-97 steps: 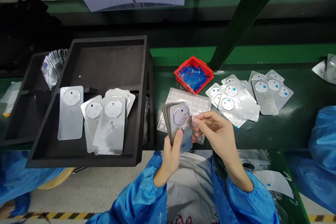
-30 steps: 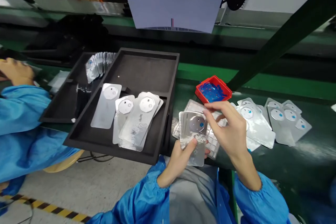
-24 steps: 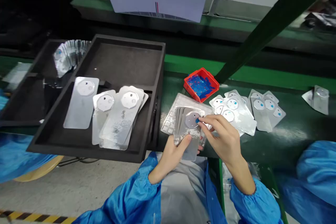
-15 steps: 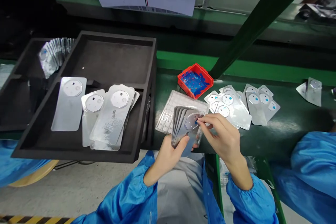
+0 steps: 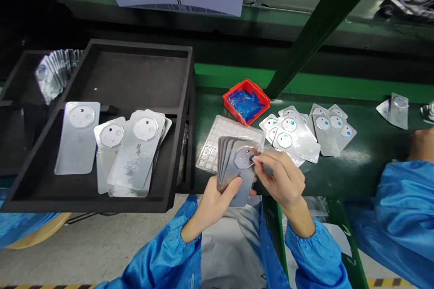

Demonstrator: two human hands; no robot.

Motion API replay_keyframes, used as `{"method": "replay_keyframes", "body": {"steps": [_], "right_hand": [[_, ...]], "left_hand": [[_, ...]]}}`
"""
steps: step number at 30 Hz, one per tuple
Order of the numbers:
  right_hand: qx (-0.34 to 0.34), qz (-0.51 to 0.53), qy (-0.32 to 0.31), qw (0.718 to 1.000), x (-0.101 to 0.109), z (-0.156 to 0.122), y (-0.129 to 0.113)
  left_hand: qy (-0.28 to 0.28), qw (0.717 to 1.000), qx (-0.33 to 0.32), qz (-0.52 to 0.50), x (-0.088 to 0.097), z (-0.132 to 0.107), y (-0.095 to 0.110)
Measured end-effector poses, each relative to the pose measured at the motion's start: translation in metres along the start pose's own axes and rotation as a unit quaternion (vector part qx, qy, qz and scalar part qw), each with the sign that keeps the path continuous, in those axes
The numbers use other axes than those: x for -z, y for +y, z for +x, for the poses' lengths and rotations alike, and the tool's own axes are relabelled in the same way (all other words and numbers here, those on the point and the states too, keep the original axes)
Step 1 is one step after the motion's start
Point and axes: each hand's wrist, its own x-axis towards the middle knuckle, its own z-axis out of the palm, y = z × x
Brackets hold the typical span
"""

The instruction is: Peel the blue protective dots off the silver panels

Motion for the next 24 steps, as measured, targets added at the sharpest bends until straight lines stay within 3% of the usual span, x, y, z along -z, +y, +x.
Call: {"method": "replay_keyframes", "body": {"steps": [6, 12, 24], "right_hand": [[-0.03, 0.037, -0.03, 0.998, 0.004, 0.006, 0.0], [-0.037, 0.06, -0.05, 0.996, 0.006, 0.008, 0.002], [-0.044, 0.071, -0.059, 0.995, 0.006, 0.007, 0.002]], "left_hand": [[-0.021, 0.999, 0.015, -0.019, 0.0, -0.003, -0.001], [0.04, 0.998, -0.002, -0.045, -0.008, -0.01, 0.002], [0.04, 0.999, -0.013, -0.024, -0.011, -0.011, 0.005]]}}
